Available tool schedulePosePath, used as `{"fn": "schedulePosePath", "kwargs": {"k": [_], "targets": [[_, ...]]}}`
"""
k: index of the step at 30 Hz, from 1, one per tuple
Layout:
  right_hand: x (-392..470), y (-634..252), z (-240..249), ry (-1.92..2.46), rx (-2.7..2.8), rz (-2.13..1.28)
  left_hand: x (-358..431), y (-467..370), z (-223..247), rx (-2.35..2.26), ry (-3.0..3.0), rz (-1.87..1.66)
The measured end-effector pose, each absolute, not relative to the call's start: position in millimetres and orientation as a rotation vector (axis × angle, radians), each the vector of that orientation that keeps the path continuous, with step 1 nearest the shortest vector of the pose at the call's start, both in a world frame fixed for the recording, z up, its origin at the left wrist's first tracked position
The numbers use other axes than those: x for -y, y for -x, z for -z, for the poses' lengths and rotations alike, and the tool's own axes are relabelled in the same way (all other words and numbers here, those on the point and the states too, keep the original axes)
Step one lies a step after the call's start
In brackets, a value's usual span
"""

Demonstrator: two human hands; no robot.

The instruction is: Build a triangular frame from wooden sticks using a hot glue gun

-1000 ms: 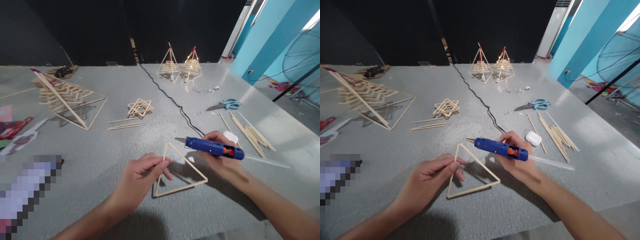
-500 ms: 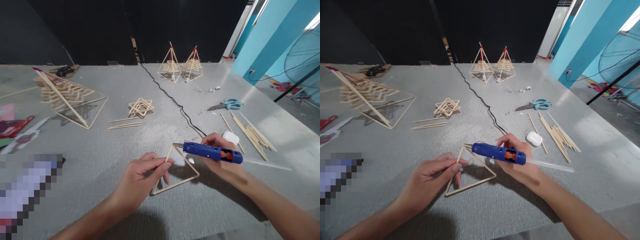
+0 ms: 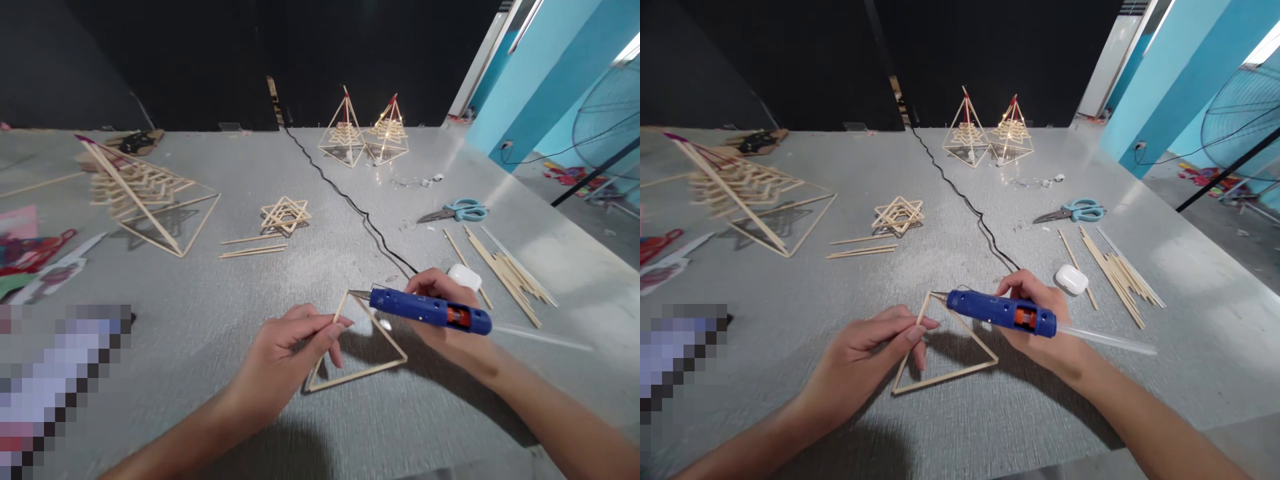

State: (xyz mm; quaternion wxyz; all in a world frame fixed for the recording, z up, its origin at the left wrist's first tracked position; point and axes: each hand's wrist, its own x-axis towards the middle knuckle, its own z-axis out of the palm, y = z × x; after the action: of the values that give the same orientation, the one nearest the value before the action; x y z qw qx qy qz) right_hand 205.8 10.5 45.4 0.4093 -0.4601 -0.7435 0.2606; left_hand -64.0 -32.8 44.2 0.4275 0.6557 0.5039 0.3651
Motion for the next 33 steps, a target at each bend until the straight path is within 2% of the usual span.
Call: {"fn": "schedulePosePath", "kwargs": {"k": [26,33], "targets": [[-9.6,-207.7,-44.8,1.191,1.819,-0.634,31.0,64.2,-47.3,-1.241,-1.622,-0.947],[-12.0,-210.9,-38.5,1.023,1.930,-0.541,32.4,62.9,-47.5,-1.286,-1.632,-0.929]]}}
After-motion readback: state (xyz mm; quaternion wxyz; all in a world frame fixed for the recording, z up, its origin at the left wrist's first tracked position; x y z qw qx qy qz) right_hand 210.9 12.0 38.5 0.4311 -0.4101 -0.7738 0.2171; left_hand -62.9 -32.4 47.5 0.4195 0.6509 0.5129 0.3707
